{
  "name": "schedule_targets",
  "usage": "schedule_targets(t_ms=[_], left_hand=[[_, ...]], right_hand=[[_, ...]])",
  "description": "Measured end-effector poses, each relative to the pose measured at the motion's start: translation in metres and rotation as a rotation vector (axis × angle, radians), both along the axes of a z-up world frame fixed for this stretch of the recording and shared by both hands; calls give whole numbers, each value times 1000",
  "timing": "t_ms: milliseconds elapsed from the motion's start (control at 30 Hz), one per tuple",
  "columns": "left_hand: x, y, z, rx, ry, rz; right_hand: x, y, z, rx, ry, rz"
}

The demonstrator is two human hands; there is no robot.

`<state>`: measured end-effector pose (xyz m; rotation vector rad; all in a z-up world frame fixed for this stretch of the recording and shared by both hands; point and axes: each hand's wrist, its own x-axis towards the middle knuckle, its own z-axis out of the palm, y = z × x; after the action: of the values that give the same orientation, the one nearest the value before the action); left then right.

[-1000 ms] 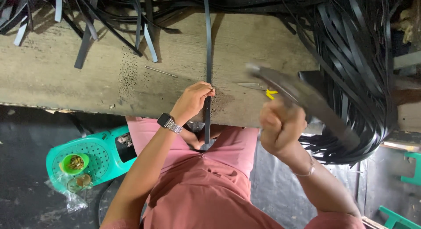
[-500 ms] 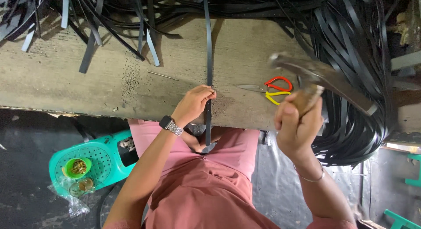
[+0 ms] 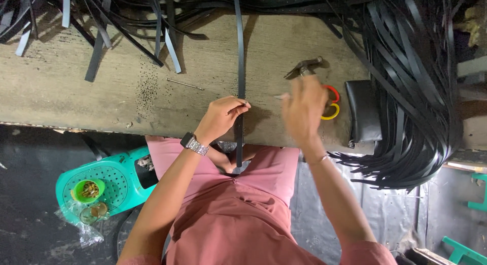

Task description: The person repeatedly hammers nails into a single black leather strip laid on a wooden workbench. They position each nail, strike it with a hammer, and continue the process along the strip. The strip is then placed back into a pile of similar strips.

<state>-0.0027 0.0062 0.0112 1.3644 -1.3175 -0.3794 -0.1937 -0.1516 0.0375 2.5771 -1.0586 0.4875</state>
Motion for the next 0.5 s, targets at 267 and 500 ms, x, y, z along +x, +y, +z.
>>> schedule_targets(t_ms=[267,500], left_hand=[[0,-2,-3,-36,17,38],[4,-9,21,28,870,317]], right_hand=[[34,58,-27,465,-92,428],[33,60,-25,551,-93,399]])
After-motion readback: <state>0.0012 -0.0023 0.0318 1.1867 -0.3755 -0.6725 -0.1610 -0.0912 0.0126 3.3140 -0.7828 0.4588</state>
